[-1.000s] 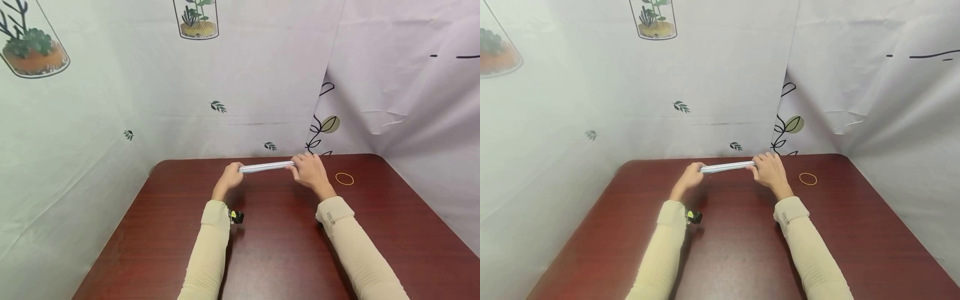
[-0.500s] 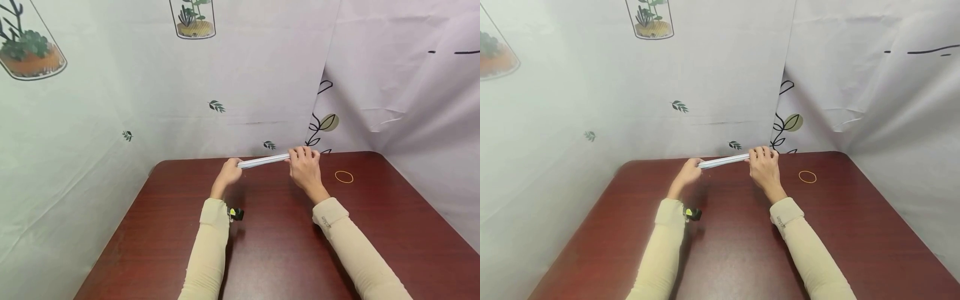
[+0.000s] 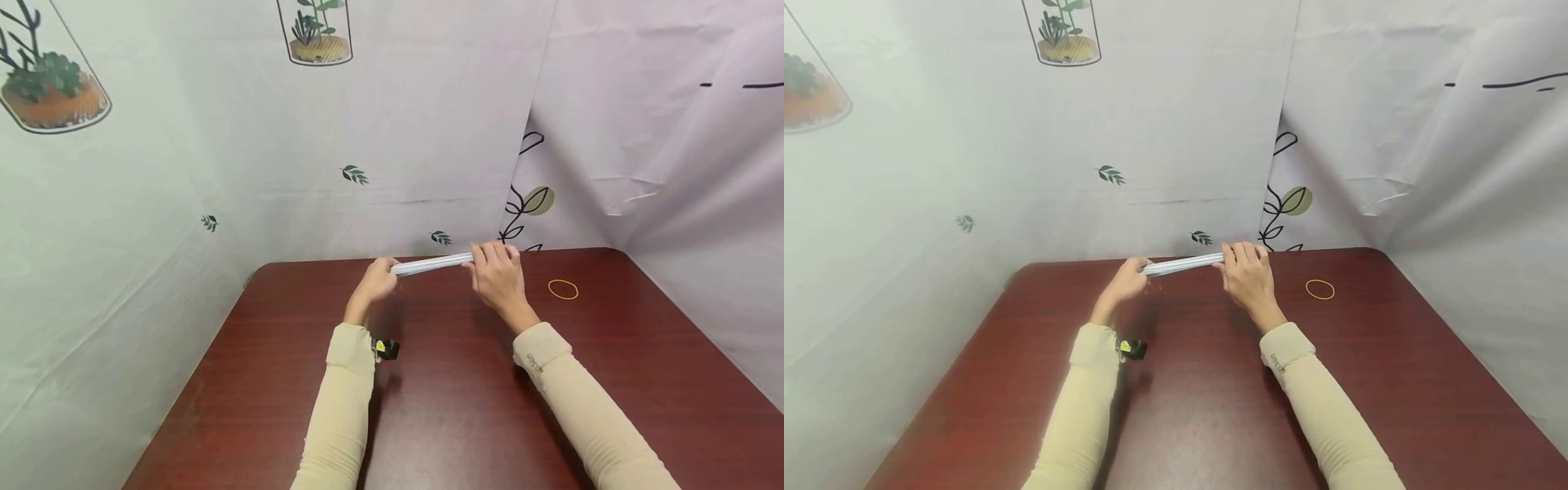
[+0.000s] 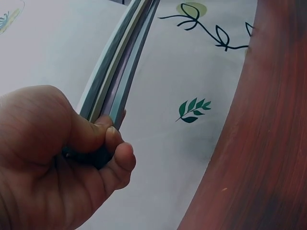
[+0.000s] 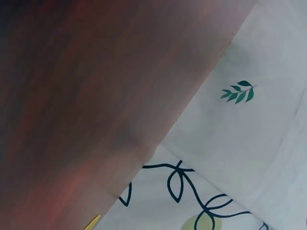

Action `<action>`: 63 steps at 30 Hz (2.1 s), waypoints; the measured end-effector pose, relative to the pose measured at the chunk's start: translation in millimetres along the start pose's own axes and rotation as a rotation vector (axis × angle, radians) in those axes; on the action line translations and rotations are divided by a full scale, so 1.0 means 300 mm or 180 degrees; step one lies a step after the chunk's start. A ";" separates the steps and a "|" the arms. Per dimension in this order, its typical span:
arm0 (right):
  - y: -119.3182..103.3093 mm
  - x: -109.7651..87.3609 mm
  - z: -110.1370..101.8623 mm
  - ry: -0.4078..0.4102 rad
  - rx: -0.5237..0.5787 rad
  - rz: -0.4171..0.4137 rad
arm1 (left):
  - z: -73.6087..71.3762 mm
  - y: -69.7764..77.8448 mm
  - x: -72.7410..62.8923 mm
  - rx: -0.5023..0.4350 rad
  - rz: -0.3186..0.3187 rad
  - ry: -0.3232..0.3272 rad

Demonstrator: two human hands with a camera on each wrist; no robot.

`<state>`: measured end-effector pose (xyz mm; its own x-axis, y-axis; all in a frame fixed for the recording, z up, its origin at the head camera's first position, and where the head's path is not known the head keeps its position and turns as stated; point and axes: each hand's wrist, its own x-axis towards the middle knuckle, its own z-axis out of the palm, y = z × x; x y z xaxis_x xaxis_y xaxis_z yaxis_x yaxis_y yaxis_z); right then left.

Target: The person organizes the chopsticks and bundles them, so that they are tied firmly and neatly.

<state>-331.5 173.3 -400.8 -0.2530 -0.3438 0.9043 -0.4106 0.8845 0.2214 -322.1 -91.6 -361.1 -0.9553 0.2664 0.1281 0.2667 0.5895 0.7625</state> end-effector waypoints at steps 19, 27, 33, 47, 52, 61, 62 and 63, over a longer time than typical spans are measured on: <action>0.022 -0.009 0.016 -0.0076 0.0021 -0.0121 | 0.026 0.017 0.005 -0.0181 -0.0057 -0.0148; 0.037 -0.016 0.026 0.0005 0.0169 -0.0125 | 0.040 0.005 0.002 -0.0053 0.0048 -0.0085; 0.048 -0.020 0.024 -0.0084 0.0260 -0.0035 | 0.045 0.003 0.010 -0.0006 0.0231 0.0005; 0.055 -0.015 0.014 -0.0063 0.0178 -0.0007 | 0.060 0.002 0.010 -0.0225 0.0340 0.0207; 0.055 -0.013 0.015 -0.0089 0.0132 -0.0041 | 0.067 0.004 0.011 -0.0580 0.0294 0.0406; 0.054 -0.020 0.013 -0.0195 0.0121 -0.0192 | 0.087 0.019 0.004 -0.0315 0.0344 0.0954; 0.054 -0.020 0.013 -0.0172 0.0141 -0.0177 | 0.086 0.022 0.004 -0.0223 0.0389 0.0965; 0.055 -0.021 0.013 -0.0144 0.0153 -0.0163 | 0.083 0.024 0.003 -0.0117 0.0425 0.0959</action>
<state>-340.1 188.8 -404.2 -0.2693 -0.4031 0.8746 -0.4654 0.8496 0.2483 -317.8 -68.0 -371.3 -0.9085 0.0986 0.4061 0.3925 0.5351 0.7481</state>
